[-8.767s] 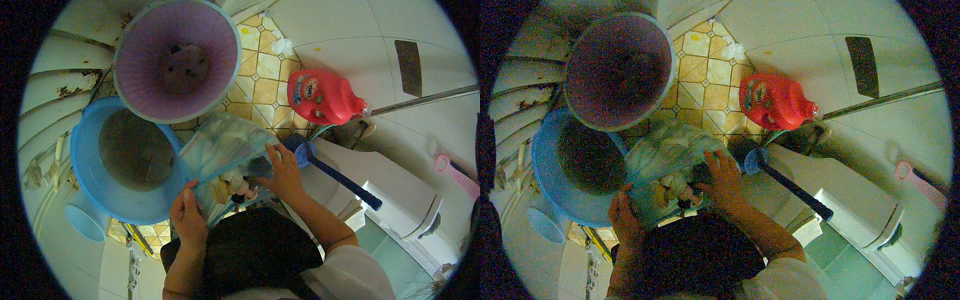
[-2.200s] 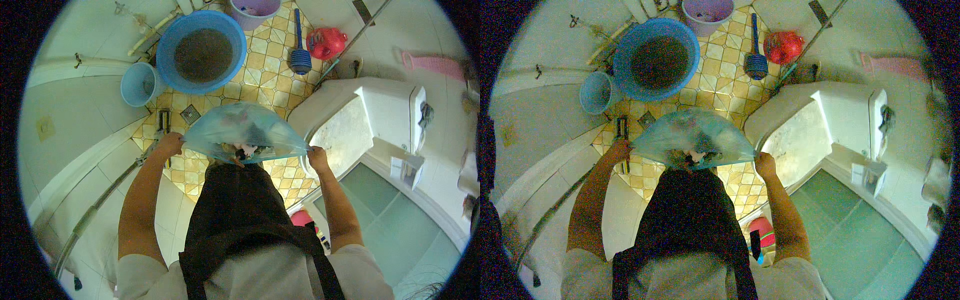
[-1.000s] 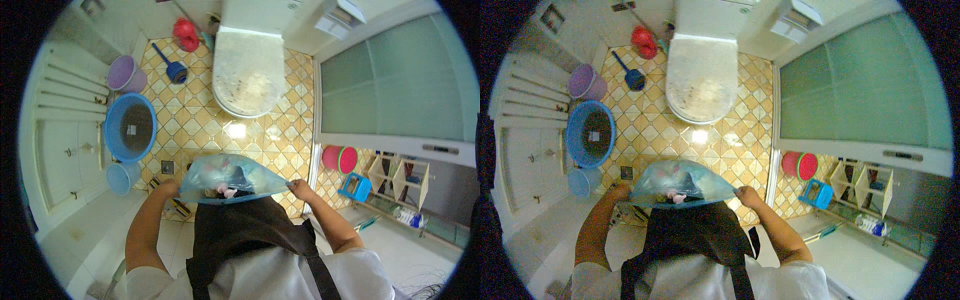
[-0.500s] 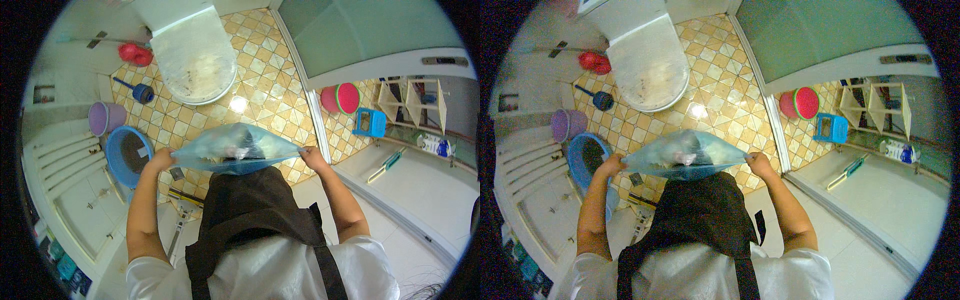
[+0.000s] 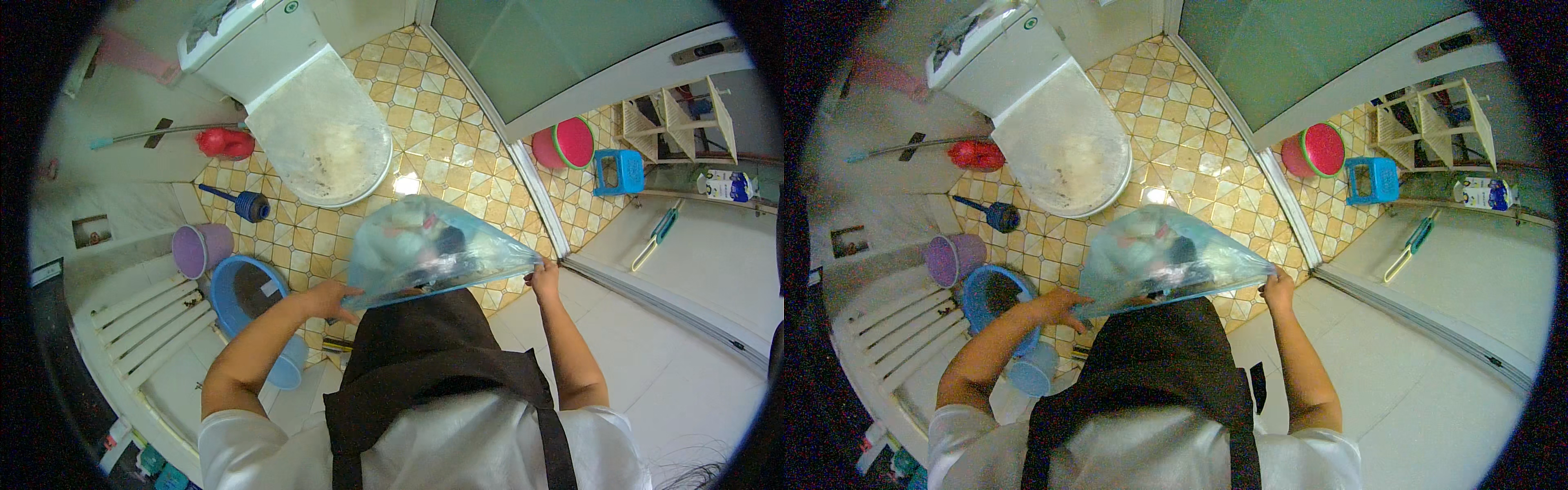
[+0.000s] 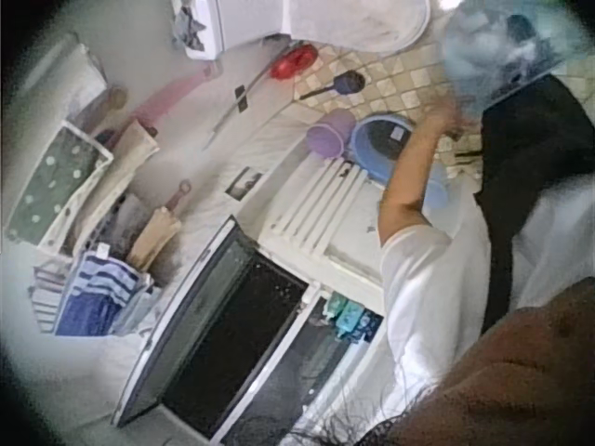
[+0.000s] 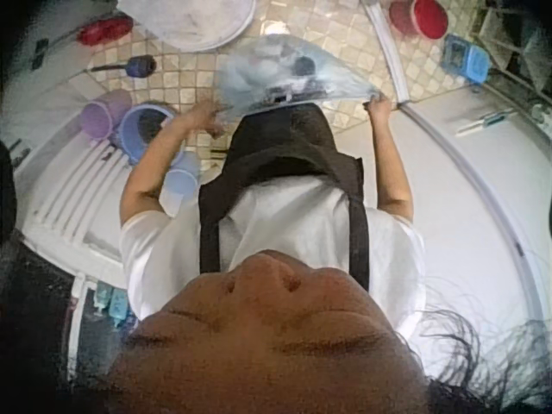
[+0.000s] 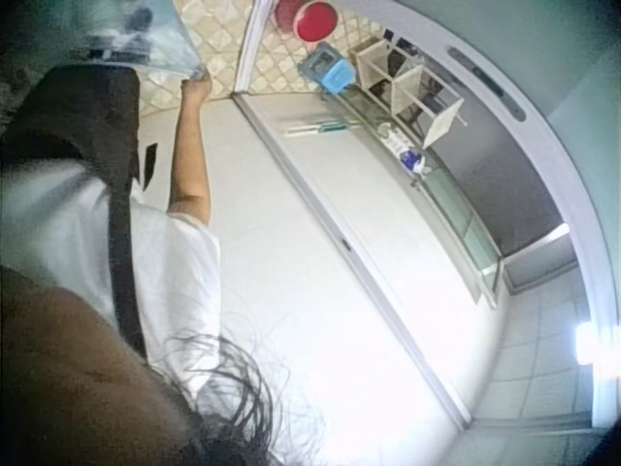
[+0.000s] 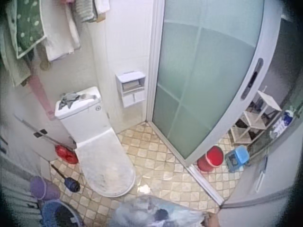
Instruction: The person cleans a bathroom by first gathering trash from a small bin into a plastic bag, then tying the bag and placing it in a larger pink bucket. They then pick up a blue bucket and scrub its interior with a sponge.
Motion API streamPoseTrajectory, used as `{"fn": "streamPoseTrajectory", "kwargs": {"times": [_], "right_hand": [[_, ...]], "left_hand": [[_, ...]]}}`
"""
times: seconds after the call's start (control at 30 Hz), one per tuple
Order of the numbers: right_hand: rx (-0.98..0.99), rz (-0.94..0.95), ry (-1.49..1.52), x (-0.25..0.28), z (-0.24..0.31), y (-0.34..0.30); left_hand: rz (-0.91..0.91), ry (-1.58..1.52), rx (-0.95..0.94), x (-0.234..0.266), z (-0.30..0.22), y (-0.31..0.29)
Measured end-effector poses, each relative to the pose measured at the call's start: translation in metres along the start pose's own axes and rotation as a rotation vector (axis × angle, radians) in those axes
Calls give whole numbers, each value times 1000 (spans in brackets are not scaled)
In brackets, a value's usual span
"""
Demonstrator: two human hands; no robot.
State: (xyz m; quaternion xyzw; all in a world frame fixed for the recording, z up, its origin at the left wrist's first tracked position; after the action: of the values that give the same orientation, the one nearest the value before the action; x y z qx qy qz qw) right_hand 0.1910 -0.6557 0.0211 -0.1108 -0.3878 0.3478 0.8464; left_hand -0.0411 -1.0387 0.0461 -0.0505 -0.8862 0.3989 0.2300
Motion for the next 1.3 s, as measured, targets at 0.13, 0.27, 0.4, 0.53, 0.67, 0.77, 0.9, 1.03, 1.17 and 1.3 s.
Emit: {"fn": "streamPoseTrajectory", "kwargs": {"times": [0.13,0.27,0.4,0.53,0.67,0.77,0.9,1.03,1.17,1.3], "right_hand": [[97,-83,312,-14,10,-15],[65,-137,707,-28,43,-32],[-24,-16,1183,-28,52,-40],[-69,49,1156,-21,49,-33],[101,130,744,3,49,-36],[374,298,343,26,72,-45],[700,307,-255,49,85,-59],[806,155,-85,73,76,-48],[605,179,198,113,40,-3],[277,248,459,171,31,10]], "left_hand": [[176,366,119,10,-8,5],[-26,390,77,19,-14,1],[-419,189,-243,24,-32,-3],[-528,-184,-482,34,-58,8],[-376,-665,-470,60,-109,20],[-401,-1143,-441,75,-127,38],[-556,-1461,-323,101,-165,65],[-707,-1434,-169,116,-194,91],[-663,-1283,-36,111,-232,129],[-770,-1314,-1,103,-262,168]]}}
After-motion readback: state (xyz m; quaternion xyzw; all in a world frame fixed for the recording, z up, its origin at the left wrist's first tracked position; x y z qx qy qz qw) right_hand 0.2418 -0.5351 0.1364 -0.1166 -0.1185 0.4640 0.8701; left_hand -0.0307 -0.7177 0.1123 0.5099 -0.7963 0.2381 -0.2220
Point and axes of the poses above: each hand's wrist, its own y-axis towards the middle knuckle, its own x-axis out of the back of the hand, z = x × y, the point moved 1 cm from there along y, towards the middle knuckle, and after that the axes turned 11 degrees about x, right-handed, at the moved point
